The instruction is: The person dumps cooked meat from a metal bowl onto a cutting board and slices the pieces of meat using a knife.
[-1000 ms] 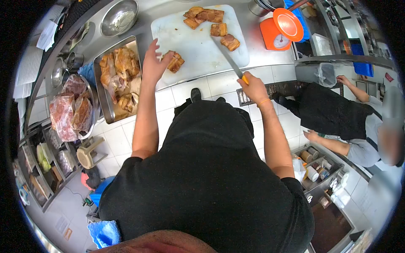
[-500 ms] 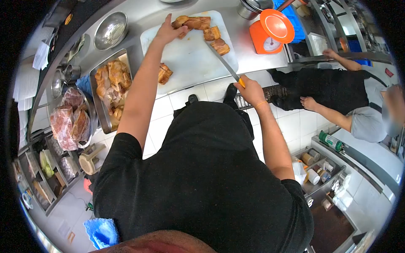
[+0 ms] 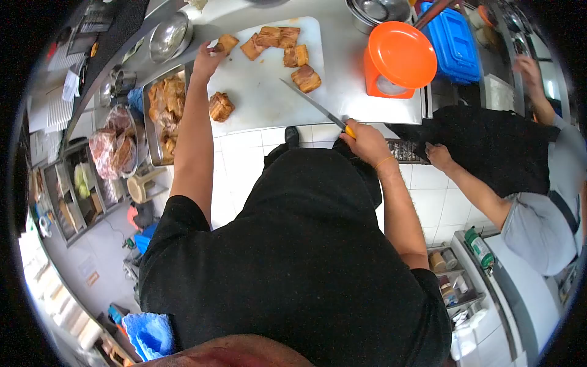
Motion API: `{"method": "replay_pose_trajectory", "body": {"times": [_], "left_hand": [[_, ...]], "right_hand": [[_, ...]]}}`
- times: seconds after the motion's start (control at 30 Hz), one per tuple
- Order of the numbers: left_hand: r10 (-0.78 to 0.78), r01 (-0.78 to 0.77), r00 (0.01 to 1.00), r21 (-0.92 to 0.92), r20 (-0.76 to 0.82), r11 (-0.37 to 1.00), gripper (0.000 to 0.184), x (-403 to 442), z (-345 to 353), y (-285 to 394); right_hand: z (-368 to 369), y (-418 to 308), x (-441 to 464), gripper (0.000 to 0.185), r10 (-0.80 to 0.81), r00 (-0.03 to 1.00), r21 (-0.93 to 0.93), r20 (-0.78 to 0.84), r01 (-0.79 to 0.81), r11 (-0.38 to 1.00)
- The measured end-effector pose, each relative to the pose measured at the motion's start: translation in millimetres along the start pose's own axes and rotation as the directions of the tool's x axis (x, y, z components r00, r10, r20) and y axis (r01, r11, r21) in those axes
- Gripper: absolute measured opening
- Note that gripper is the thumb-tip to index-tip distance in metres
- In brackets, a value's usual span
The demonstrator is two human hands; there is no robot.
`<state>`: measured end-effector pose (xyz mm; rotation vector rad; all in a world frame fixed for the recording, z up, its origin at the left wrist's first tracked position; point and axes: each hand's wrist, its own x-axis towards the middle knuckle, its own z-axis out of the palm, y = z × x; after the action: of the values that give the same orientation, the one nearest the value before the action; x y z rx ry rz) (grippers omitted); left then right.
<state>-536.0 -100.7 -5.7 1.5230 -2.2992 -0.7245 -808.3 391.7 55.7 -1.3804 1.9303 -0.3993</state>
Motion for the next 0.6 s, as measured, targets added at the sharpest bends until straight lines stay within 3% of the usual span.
{"method": "replay_pose_trajectory", "body": {"times": [0.07, 0.17, 0.27, 0.33, 0.4, 0.5, 0.6], "left_hand": [[-0.040, 0.041, 0.999, 0.056, -0.021, 0.998, 0.089, -17, -3, -8], [0.026, -0.007, 0.990, 0.136, -0.138, 0.991, 0.084, -28, -3, -8], [0.136, -0.104, 0.975, 0.182, -0.175, 0.978, 0.085, -39, -3, 40], [0.322, -0.308, 0.945, 0.167, -0.064, 0.937, 0.088, -43, 3, 89], [0.637, -0.607, 0.769, 0.252, -0.054, 0.754, 0.088, -37, 19, 116], [0.470, -0.599, 0.769, 0.234, 0.433, 0.766, 0.104, -35, 8, 174], [0.554, -0.683, 0.704, 0.213, 0.443, 0.698, 0.085, -9, 35, 148]], "right_hand": [[-7, 1, 4, 0.036, 0.001, 0.999, 0.023, 0.049, -0.003, 1.000], [-12, 1, 8, 0.039, 0.030, 0.995, 0.039, 0.092, -0.034, 0.999], [-9, 2, 9, 0.045, 0.021, 0.998, 0.024, 0.056, -0.022, 0.999], [0, 7, 10, 0.050, 0.020, 0.999, -0.010, 0.041, -0.020, 1.000], [0, -1, 11, 0.052, 0.071, 0.995, -0.051, 0.067, -0.068, 0.996], [4, -9, 9, 0.048, 0.119, 0.991, -0.121, 0.060, -0.111, 0.986], [8, -14, 6, 0.041, 0.131, 0.991, -0.144, 0.029, -0.125, 0.982]]}}
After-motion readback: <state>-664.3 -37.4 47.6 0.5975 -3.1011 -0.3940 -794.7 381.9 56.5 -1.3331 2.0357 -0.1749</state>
